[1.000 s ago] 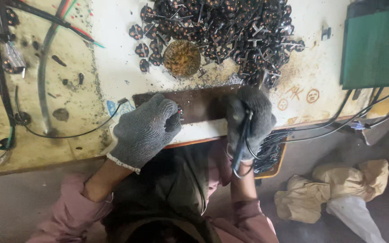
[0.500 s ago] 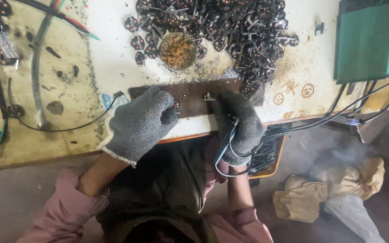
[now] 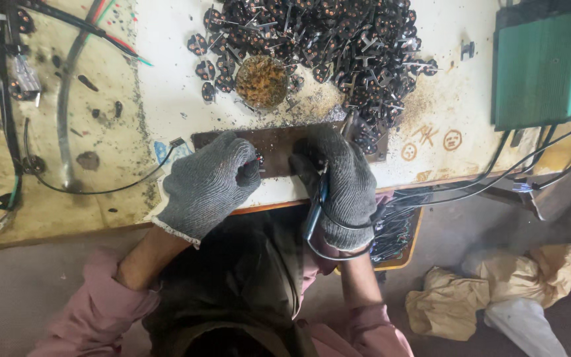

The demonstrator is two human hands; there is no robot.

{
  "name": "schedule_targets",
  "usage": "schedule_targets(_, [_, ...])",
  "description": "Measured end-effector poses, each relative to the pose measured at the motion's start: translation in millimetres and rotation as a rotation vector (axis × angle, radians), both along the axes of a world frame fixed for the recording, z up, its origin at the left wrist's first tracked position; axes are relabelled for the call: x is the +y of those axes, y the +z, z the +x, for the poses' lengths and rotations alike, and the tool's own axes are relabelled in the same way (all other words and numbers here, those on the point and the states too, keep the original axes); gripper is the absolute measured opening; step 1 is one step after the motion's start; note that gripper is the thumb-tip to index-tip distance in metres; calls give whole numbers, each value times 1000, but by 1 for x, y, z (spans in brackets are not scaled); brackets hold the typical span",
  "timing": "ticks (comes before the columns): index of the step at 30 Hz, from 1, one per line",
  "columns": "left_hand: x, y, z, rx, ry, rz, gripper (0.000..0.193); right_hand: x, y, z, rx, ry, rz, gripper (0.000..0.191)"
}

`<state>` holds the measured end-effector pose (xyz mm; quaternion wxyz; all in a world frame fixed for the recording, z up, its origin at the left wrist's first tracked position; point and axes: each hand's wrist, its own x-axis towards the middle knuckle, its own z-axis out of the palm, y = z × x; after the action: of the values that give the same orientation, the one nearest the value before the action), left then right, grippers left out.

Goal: The person wearing gloves solders wire leads onto small light components at a workbench, holding a wire against a component with one hand while applying a soldering iron with the other. Finished assemblies are set aside among a large pile of similar wired components, and the person repeats the soldering cycle on successive pieces.

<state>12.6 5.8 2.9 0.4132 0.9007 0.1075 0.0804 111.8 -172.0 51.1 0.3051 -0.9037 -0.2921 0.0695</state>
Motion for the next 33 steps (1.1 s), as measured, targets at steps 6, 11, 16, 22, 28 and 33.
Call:
schedule_targets(6, [5,3,-2,-8,-37,-70,16,-18,-11,15,-97,188,-104,39])
schedule_targets(11, [7,6,-1,-33,-31,-79,18,-30,-32,-10,-99,71,80,30])
schedule_targets(16, [9,9,-2,111,-50,-105,14,-18,-37,-36,-291,180,-251,34])
schedule_targets(22, [5,5,-3,33,-44,-45,17,-18,-16,-28,24,-145,226,22])
schedule_targets(28, [-7,8,-4,6,-2,72,11,-37,-20,-45,-33,-179,366,14])
schedule_targets(33, [-17,5,3,-26,-99,41,12,-53,-48,-38,128,-78,275,15])
